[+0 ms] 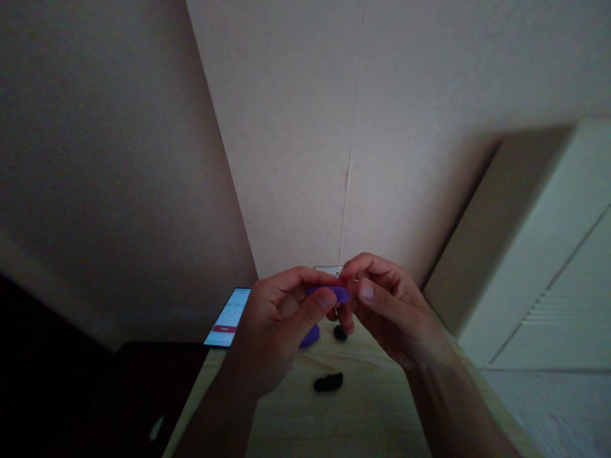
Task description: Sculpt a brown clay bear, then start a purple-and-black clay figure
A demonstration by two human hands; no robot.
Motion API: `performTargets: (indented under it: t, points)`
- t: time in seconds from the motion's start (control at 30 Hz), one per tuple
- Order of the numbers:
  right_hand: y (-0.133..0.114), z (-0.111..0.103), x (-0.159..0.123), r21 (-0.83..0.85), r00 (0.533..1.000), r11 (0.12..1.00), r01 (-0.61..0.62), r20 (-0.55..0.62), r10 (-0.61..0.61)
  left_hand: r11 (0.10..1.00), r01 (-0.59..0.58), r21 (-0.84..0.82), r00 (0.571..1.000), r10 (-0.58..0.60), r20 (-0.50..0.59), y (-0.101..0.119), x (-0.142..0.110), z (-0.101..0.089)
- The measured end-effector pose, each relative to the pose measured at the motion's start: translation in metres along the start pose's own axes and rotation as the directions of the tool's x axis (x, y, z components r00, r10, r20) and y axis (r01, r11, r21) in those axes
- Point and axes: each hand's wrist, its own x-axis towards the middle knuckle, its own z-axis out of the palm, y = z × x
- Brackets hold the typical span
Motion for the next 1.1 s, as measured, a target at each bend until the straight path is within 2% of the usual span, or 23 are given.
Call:
performTargets:
  t: [0.17,0.43,0.93,1.1]
  points:
    - [0.005,0.006,0.002,0.111,0.997,0.991,-0.078,0.023,0.076,0.999,0.029,-0.038,0.997,-0.026,0.073,-0.001,0.0,-0.001]
    - [0.013,0.005,0.002,0.185,0.995,0.978,-0.094,0.056,0.085,0.994,0.024,-0.107,0.997,-0.015,0.082,-0.001,-0.001,0.001]
    - [0.016,0.006,0.004,0.138,0.997,0.987,-0.077,0.027,0.074,0.995,0.056,-0.077,0.997,-0.051,0.058,0.002,-0.002,0.004]
    - [0.013,0.008,0.004,0.124,0.994,0.987,-0.105,0.004,0.105,0.995,0.051,-0.089,0.997,-0.046,0.061,0.002,-0.001,0.004]
